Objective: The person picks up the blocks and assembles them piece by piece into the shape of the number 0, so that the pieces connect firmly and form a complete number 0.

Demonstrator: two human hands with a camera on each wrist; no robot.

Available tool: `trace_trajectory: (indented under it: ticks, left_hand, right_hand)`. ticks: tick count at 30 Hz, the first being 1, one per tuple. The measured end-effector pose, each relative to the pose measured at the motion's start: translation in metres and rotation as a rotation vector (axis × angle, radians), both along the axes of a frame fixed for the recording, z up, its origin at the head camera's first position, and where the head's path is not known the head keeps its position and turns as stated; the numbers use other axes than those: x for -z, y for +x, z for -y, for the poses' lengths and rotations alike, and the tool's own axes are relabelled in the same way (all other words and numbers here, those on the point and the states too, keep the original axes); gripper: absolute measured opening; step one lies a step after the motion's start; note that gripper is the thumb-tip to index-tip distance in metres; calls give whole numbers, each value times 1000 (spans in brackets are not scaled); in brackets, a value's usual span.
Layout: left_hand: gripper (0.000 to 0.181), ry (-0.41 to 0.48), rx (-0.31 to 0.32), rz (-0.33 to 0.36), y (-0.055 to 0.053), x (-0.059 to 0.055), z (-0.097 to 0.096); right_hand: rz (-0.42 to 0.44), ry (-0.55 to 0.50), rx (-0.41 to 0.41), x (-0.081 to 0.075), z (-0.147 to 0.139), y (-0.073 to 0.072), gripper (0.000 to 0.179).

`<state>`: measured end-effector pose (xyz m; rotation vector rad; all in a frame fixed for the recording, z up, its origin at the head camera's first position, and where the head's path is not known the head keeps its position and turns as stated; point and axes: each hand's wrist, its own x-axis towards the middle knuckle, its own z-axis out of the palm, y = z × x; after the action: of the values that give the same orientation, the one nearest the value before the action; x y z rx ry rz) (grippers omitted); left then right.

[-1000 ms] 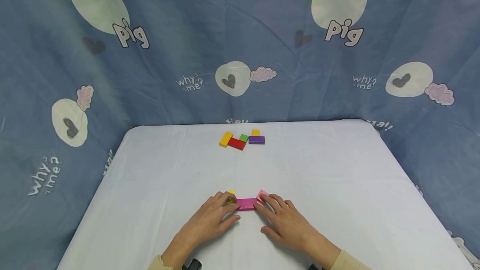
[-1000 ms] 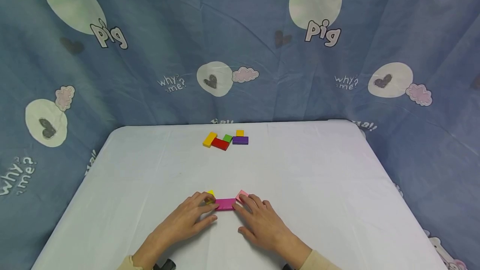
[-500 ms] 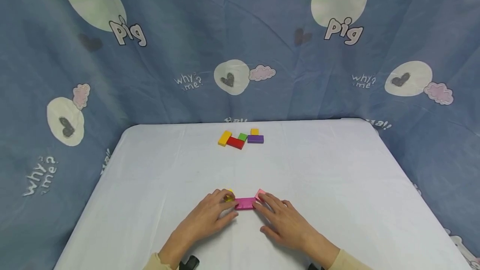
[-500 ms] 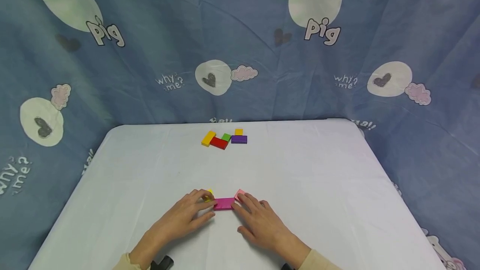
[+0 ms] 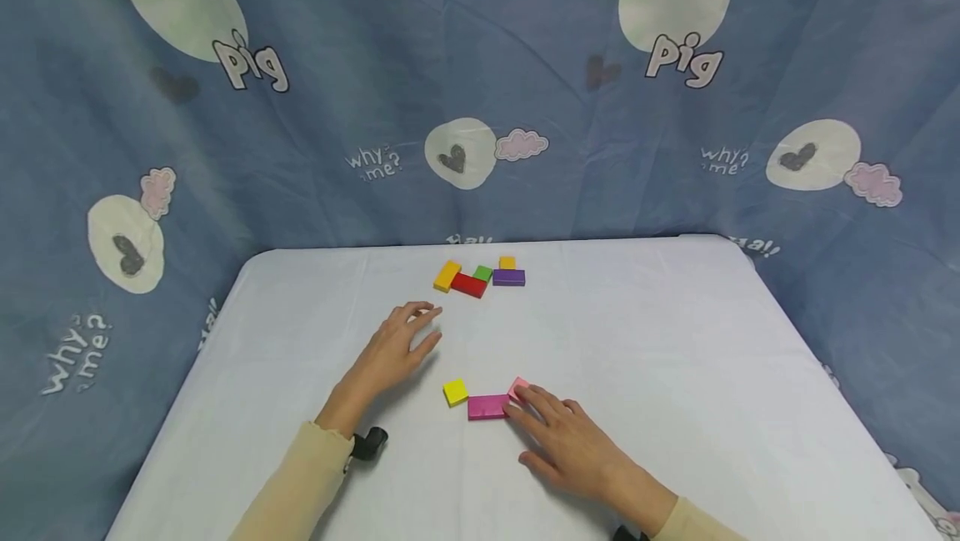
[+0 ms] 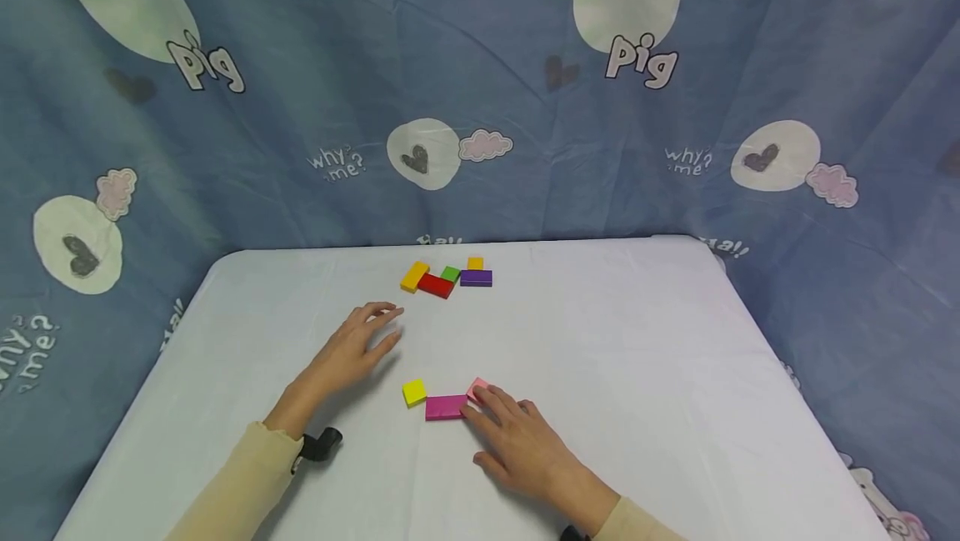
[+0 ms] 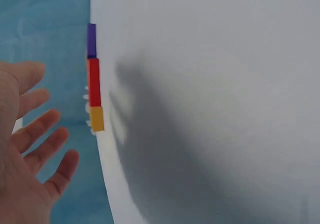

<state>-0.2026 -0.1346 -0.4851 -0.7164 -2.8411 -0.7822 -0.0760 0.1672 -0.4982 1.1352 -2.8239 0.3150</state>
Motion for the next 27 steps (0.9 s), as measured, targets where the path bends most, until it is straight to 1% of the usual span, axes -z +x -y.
trace_trajectory:
  ticks: [3,5,8,11,15,18,22,27]
  left_hand:
    - [48,-62,-10,13,-17,2,-2]
    - [49,-90,-15,30,-26,3,-3]
    - [50,-105,-19,67,-36,3,-5]
    - [52,-113,-23,113,-43,5,-7]
    - [55,-127,-6,134,-50,8,-9]
    - [56,-139,3,148,-53,11,-10]
    - [55,-170,9,178,-55,12,-12]
    - [52,-193,8,180,-55,14,-14]
  right_hand:
    - [3,5,0,0,0,0,63]
    - [8,4,2,0,0,-1,63]
    - [15,-1,1,1,1,-1,63]
    - [22,-5,-1,1,1,-1,63]
    - [26,-2,0,1,1,-1,63]
    - [37,-2,3,1,1,0,62]
    - [45,6,9,0,0,0,63]
    - [49,11,14,0,-1,0,63]
